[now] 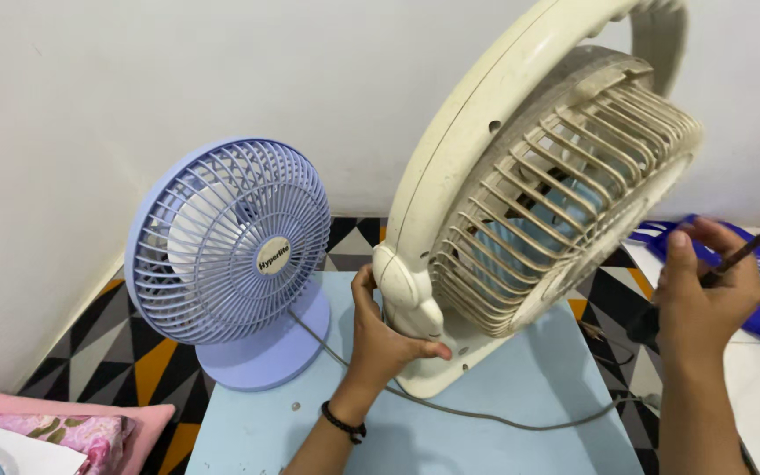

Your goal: The person uses a screwdriver to remove screws from a cream-colored fan, detaches the front grille, and then fits a light-blue grille from a smaller fan onto the larger fan. The person aligns and presses the grille into place, then secures it with a central cap.

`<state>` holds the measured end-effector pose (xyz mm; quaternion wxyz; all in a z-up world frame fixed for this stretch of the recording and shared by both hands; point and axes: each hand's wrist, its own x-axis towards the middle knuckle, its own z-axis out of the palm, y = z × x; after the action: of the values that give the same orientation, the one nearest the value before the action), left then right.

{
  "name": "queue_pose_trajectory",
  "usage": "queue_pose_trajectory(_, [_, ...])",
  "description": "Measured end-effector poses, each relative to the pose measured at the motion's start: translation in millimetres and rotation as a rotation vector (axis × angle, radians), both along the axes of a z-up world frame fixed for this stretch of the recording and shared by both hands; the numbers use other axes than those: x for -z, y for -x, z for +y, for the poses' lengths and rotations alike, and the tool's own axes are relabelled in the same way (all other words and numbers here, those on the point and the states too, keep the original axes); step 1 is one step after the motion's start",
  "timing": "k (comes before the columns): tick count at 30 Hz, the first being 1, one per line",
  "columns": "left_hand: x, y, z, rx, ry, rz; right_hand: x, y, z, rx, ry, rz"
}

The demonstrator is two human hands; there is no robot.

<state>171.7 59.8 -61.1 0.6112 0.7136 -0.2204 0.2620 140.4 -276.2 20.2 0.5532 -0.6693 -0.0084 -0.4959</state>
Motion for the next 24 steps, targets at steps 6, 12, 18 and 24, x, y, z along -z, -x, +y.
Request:
queue_pose_trajectory(6, [5, 20, -30, -0.123, 0.095, 0.111, -59, 35, 59, -0.106, 0.084, -0.032])
queue_pose_trajectory(12, [11, 45, -81, -0.295, 0.147, -0.005, -71, 53, 107, -0.262, 0.248, -0.028])
queue_pose_trajectory(18, [10, 66, -87, -0.268, 0.121, -0.072, -63, 76, 126, -0.044, 0.477, 0.008])
queue_pose_trajectory(24, [15, 89, -102, -0.120, 0.139, -0.086, -51, 92, 123, 0.080, 0.521, 0.025])
